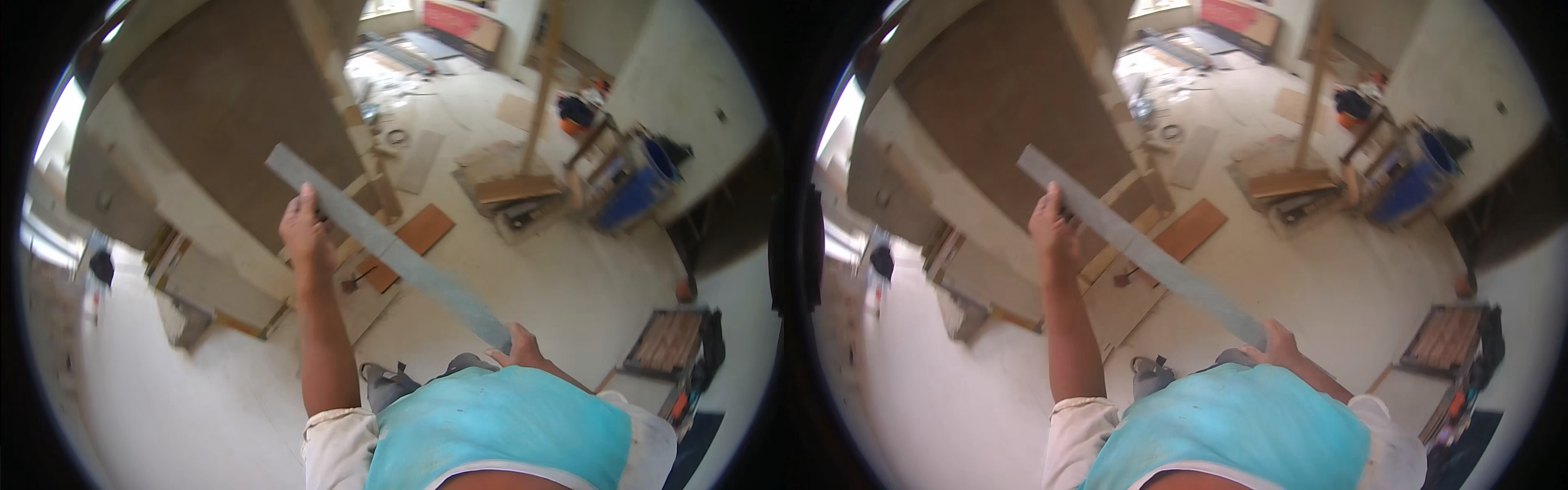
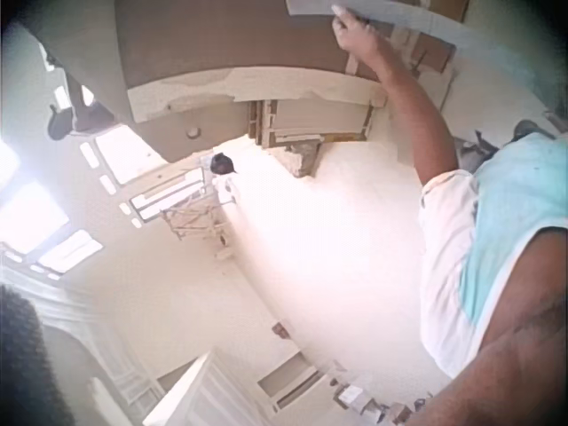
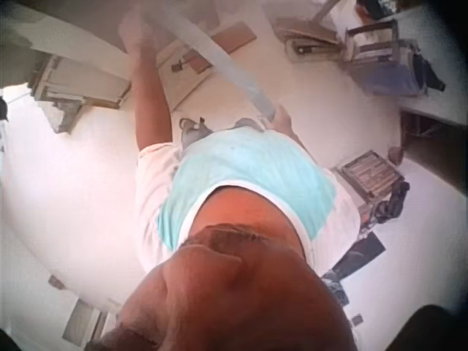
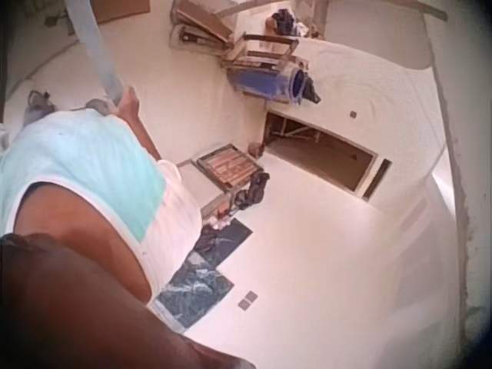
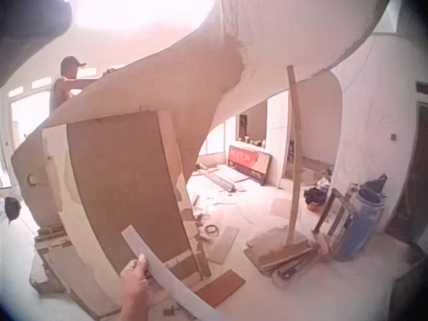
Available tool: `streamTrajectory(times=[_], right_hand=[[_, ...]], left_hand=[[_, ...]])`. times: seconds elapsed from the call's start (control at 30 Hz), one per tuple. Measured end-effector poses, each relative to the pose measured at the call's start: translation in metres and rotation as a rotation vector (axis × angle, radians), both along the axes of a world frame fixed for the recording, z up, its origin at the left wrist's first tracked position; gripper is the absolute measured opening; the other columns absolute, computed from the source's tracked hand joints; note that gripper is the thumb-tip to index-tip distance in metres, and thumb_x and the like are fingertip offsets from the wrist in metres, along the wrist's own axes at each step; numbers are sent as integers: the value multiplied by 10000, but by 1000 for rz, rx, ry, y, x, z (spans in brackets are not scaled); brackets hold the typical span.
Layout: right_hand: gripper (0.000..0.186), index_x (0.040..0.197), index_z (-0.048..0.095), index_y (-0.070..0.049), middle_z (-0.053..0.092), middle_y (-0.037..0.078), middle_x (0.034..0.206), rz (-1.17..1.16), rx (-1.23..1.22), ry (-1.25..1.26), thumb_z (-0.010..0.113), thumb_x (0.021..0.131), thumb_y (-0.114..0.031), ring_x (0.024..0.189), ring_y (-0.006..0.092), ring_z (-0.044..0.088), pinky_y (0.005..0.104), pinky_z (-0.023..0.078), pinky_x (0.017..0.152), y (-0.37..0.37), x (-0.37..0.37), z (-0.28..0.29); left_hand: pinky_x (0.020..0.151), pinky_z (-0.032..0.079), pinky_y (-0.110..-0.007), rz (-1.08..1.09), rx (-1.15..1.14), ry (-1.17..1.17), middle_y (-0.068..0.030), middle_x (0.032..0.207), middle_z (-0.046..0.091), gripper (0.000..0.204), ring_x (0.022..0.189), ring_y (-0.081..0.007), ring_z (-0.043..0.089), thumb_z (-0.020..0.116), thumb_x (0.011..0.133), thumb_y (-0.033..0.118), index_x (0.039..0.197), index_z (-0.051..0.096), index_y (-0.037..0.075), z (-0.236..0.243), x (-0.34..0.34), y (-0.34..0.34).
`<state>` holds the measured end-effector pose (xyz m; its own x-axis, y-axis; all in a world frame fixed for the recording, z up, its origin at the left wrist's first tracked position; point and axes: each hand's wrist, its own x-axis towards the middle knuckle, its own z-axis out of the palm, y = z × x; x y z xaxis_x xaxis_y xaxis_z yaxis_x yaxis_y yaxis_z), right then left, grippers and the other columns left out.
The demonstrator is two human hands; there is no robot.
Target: The person measures a tile segment using a tape measure and marks it with a pencil while holding a metal level.
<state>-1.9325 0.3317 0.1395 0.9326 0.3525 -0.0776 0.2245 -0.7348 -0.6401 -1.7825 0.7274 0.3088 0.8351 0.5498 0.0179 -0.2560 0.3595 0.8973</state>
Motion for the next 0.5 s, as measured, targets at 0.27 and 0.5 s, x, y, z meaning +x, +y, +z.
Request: streamTrajectory(times=[0.27, 0.5], right_hand=[[744, 991, 557, 2, 619, 182, 962, -388, -64, -94, 735, 640, -629, 897, 360, 619, 442, 500, 750, -185, -47, 9], [679, 887, 566, -14, 621, 151, 831, -638, -108, -205, 779, 613, -597, 790, 337, 642, 438, 515, 681, -297, -27, -11]], left_hand=[[868, 398, -376, -175, 44, 102, -129, 1124, 557, 468, 1004, -231, 520, 547, 956, 340, 1229, 512, -38, -13, 36, -232], [670, 407, -258, -299, 15, 168, -33, 929, 576, 324, 833, -123, 515, 610, 931, 273, 1118, 558, 14, -27, 114, -392]])
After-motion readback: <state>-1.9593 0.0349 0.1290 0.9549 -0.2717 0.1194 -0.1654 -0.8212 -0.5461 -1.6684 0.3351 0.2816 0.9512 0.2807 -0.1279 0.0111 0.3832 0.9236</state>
